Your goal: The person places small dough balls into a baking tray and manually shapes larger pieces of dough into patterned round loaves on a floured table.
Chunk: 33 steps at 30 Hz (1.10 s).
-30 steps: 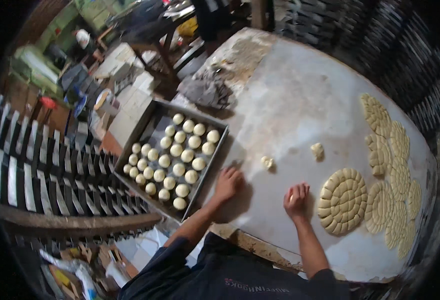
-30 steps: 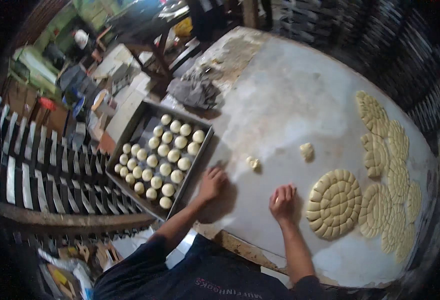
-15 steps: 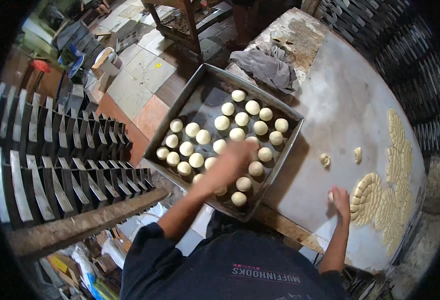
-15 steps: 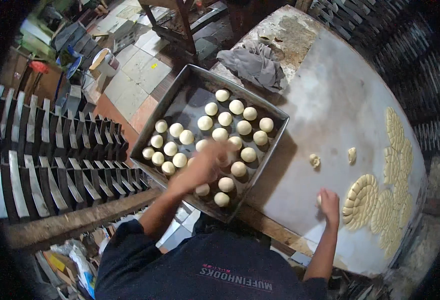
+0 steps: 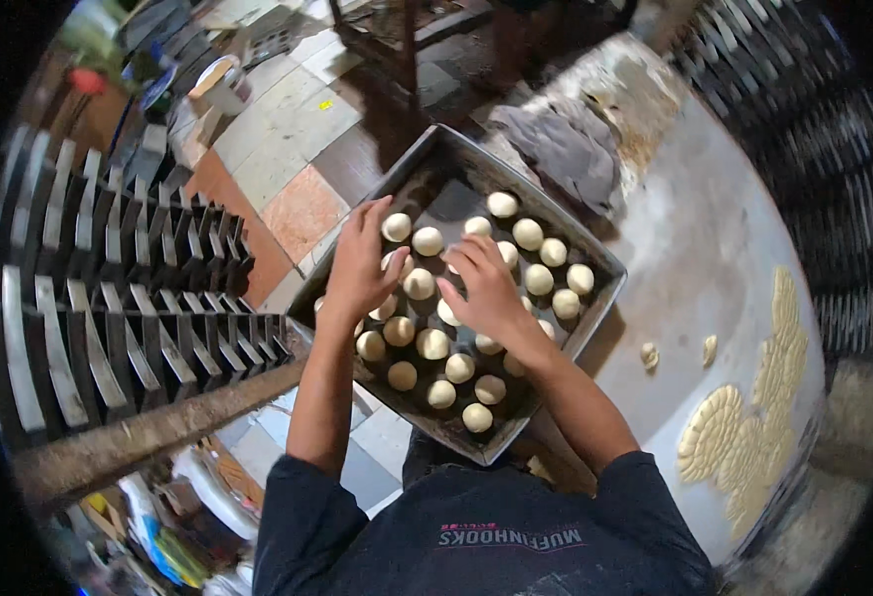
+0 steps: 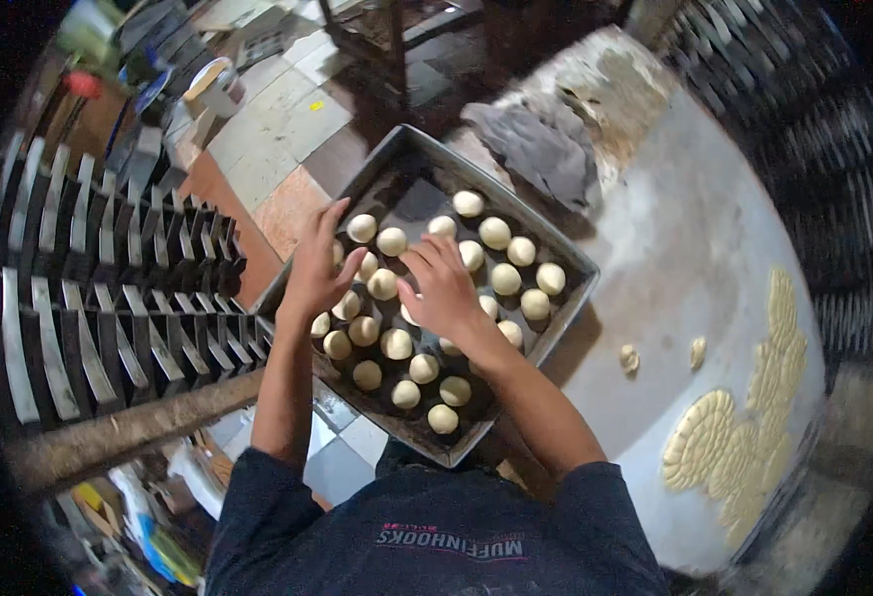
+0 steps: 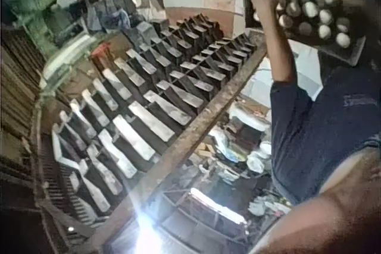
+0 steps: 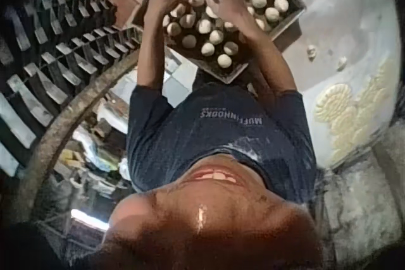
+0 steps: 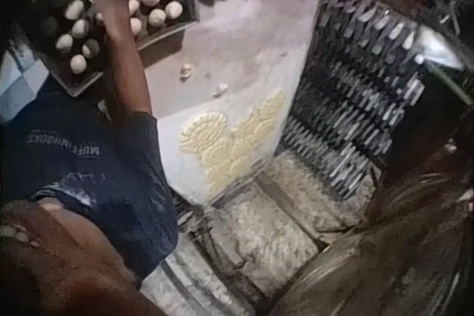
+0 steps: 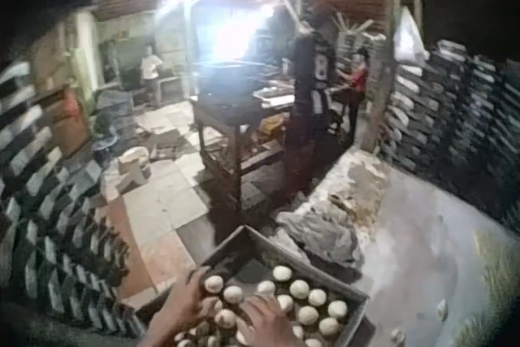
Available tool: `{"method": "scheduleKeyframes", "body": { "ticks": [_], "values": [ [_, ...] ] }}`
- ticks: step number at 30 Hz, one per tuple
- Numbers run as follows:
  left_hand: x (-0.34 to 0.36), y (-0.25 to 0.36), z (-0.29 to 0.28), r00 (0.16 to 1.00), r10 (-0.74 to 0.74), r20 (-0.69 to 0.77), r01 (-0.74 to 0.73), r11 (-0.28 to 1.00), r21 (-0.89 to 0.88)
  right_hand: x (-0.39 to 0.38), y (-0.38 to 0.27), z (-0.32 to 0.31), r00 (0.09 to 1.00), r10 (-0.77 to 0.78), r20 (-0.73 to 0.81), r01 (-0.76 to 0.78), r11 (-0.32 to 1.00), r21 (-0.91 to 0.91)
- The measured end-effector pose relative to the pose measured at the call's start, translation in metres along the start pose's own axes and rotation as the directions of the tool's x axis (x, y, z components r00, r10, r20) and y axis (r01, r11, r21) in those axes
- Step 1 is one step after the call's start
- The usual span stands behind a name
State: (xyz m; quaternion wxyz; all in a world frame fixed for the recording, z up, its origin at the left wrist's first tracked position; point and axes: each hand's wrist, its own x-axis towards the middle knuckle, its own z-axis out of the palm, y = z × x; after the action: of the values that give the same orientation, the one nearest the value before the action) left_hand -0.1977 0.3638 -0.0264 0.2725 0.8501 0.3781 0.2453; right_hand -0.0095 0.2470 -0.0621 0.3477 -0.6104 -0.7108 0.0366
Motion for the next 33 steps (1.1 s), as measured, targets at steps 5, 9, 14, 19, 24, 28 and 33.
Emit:
{"method": "scheduleKeyframes", "body": {
  "ticks": [5, 9, 14, 19, 24, 28, 33],
  "values": [
    [0.022, 0.083, 0.038, 0.964, 0.253, 0.079, -0.253, 0.967, -0.011, -0.158, 0.044, -0.123, 0.871, 0.341, -0.353, -0.373, 0.928, -0.023],
    [0.067, 0.173, 0.165, 0.920, 0.392, 0.013, -0.384, 0.906, -0.176, -0.295, 0.091, -0.254, 0.692, 0.494, -0.526, -0.651, 0.742, -0.159],
    [0.004, 0.459, 0.360, 0.600, 0.760, 0.247, -0.503, 0.599, -0.623, -0.514, 0.155, -0.439, 0.135, 0.695, -0.707, -0.806, 0.492, 0.330],
    [-0.082, 0.621, 0.574, 0.322, 0.663, 0.676, -0.151, 0.741, -0.655, -0.694, 0.277, -0.524, -0.389, 0.815, -0.430, -0.549, 0.169, 0.818],
    [-0.101, 0.692, 0.720, 0.363, 0.074, 0.929, 0.494, 0.830, -0.259, -0.704, 0.374, -0.548, -0.483, 0.828, -0.285, -0.449, 0.045, 0.892],
    [-0.108, 0.719, 0.774, 0.477, -0.074, 0.876, 0.603, 0.753, -0.264, -0.687, 0.415, -0.541, -0.470, 0.858, -0.207, -0.664, -0.189, 0.723],
    [-0.117, 0.746, 0.771, 0.335, -0.056, 0.941, 0.940, -0.042, -0.337, -0.722, 0.434, -0.520, -0.345, 0.939, 0.016, -0.045, -0.034, 0.998]
  ]
}}
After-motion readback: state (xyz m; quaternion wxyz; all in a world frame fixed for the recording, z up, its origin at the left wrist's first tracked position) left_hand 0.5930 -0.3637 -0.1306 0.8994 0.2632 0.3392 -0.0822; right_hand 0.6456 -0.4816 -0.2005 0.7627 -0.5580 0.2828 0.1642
